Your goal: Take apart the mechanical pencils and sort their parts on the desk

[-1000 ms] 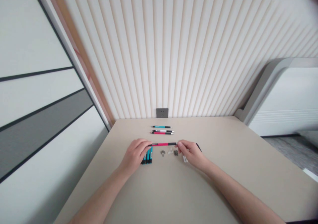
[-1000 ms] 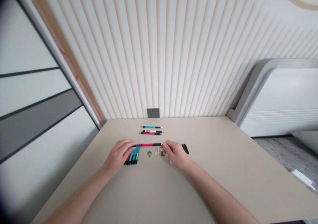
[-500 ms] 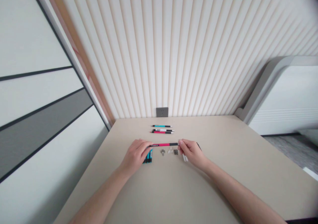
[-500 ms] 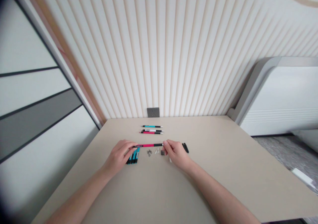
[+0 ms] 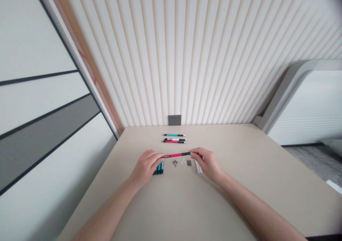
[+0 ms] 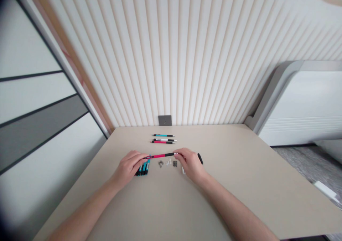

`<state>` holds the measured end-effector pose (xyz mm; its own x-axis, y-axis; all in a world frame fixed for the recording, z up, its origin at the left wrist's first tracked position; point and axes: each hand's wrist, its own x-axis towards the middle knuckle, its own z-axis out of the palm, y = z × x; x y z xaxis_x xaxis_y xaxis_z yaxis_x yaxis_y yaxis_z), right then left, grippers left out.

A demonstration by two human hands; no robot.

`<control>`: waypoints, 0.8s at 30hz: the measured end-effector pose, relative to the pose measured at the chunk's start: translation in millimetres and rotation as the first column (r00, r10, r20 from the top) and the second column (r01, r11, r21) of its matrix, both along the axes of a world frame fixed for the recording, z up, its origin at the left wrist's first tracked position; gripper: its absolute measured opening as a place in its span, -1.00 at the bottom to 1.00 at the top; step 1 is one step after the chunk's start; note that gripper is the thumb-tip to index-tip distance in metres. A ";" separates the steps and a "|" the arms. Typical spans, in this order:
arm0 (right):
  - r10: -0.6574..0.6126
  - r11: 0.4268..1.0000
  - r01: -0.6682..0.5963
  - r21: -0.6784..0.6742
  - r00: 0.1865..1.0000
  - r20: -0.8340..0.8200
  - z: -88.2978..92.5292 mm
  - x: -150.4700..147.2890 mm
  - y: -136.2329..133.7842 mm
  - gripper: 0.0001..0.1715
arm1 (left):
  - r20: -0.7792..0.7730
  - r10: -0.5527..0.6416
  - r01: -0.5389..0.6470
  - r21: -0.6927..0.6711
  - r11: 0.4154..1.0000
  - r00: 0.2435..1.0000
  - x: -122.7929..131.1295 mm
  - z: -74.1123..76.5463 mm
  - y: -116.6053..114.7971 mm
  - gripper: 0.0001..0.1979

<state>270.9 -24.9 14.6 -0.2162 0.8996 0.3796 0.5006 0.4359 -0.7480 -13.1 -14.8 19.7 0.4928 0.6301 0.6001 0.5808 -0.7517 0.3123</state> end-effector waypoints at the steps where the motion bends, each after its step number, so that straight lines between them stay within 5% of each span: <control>1: -0.008 1.000 0.008 0.002 1.000 -0.002 -1.0 -0.1 0.2 -0.67 | 0.006 0.007 -0.007 -0.013 1.000 1.000 -0.4 0.1 0.2 -0.80; 10: -0.008 0.994 0.005 -0.110 1.000 -0.024 -5.4 1.0 2.1 -0.49 | 0.025 0.031 -0.031 -0.006 1.000 0.999 -2.3 3.7 0.4 -0.80; 16: -0.022 0.994 0.015 -0.107 0.998 -0.066 -1.7 -0.6 0.8 -0.69 | 0.016 0.037 -0.038 0.011 0.999 0.999 -2.8 2.6 1.5 -0.79; 24: 0.020 0.989 -0.025 -0.149 0.999 -0.034 -2.5 -0.3 0.6 -0.60 | 0.021 0.049 -0.049 -0.002 0.999 0.999 -3.5 1.5 2.1 -0.79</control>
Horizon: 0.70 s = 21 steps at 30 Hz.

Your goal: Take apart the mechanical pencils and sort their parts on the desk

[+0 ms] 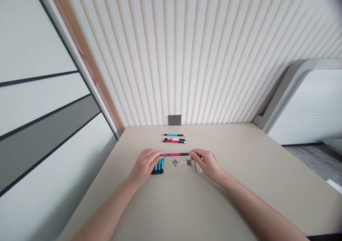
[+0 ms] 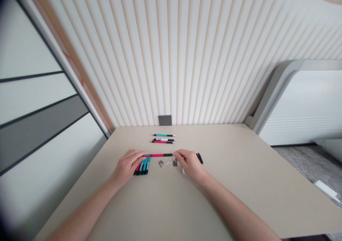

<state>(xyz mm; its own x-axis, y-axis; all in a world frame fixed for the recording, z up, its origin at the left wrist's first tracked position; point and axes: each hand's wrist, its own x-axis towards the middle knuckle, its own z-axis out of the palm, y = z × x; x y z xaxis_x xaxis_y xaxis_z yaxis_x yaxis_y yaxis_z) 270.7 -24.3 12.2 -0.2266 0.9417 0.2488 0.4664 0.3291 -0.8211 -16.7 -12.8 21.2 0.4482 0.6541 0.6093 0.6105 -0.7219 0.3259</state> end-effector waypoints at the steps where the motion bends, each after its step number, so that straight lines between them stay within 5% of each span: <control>1: -0.001 1.000 0.001 0.007 1.000 -0.003 -0.2 0.1 0.3 -0.63 | 0.000 -0.002 0.002 0.001 1.000 1.000 -0.1 0.0 0.1 -0.79; 21: -0.144 0.966 0.159 0.205 0.986 -0.086 5.2 1.9 -0.2 -0.74 | 0.029 0.111 -0.110 -0.032 0.993 0.993 -4.4 0.1 3.9 -0.82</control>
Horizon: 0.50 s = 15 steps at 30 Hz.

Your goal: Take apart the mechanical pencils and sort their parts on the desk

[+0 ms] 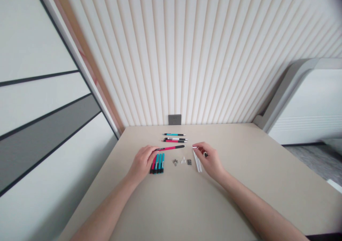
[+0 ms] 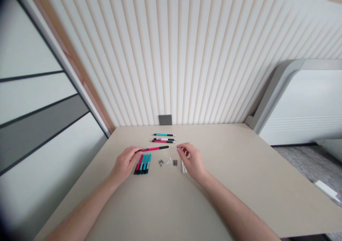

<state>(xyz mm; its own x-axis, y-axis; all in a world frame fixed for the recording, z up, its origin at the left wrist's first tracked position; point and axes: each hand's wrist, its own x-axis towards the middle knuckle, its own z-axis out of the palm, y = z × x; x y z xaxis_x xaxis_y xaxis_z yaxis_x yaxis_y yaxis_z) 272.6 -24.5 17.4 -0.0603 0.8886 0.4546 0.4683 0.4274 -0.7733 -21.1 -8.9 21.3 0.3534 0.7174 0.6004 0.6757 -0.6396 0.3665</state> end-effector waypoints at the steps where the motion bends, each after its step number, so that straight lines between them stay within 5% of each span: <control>1: 0.013 1.000 -0.013 0.006 1.000 0.027 0.6 -0.5 -1.1 -0.74 | 0.007 0.017 -0.017 0.003 1.000 1.000 -0.8 -0.4 0.7 -0.82; 8: 0.267 0.952 -0.304 0.042 0.889 0.371 -5.3 -17.0 -11.3 -0.70 | 0.029 0.069 -0.069 -0.012 0.998 0.997 -2.4 -3.2 3.7 -0.81; 15: 0.197 0.938 -0.334 0.099 0.743 0.639 -15.7 -34.7 -14.6 -0.79 | -0.012 0.071 -0.071 -0.011 0.997 0.997 -0.7 -3.2 2.6 -0.80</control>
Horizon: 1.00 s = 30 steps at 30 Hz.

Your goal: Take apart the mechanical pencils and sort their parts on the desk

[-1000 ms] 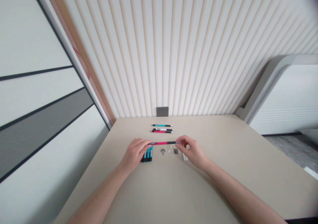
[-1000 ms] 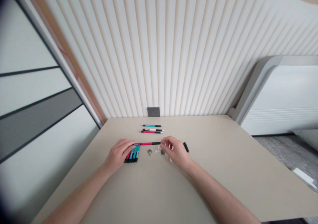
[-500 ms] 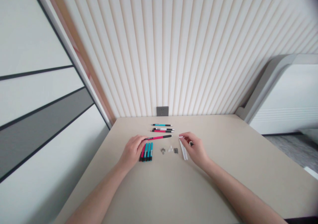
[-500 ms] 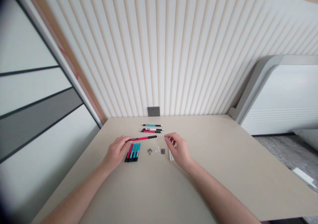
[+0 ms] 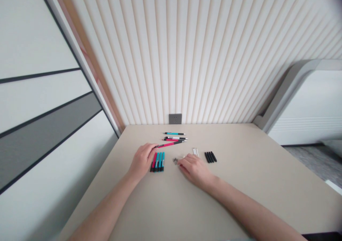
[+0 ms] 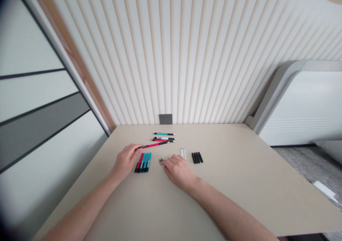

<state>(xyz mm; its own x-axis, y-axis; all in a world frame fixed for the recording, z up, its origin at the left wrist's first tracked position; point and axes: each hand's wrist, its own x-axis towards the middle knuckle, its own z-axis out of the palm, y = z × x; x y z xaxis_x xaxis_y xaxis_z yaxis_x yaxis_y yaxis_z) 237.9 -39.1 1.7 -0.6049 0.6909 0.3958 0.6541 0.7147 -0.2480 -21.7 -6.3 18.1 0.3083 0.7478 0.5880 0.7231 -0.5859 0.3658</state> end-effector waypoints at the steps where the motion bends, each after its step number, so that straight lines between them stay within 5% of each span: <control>1: -0.002 1.000 0.002 0.020 1.000 0.025 -0.2 -1.3 0.0 -0.79 | -0.006 -0.001 0.001 0.003 1.000 1.000 0.3 0.1 -0.4 -0.79; 16: -0.064 0.989 0.057 0.135 0.997 0.048 -5.7 -2.9 5.3 -0.89 | -0.032 -0.019 0.018 -0.018 1.000 0.999 2.1 0.7 -2.8 -0.79; 23: -0.065 0.986 0.088 0.144 0.985 -0.158 8.0 10.9 7.4 -0.78 | -0.036 -0.075 0.075 -0.014 0.997 0.997 3.0 2.2 -2.5 -0.79; 27: -0.141 0.982 0.170 0.085 0.952 -0.272 16.3 27.5 12.1 -0.71 | -0.052 -0.196 0.197 0.007 0.980 0.979 6.5 2.6 -5.4 -0.79; 30: -0.082 0.997 0.078 -0.026 0.952 -0.294 17.1 34.0 13.9 -0.65 | -0.032 -0.216 0.218 0.049 0.975 0.976 9.4 2.3 -7.9 -0.80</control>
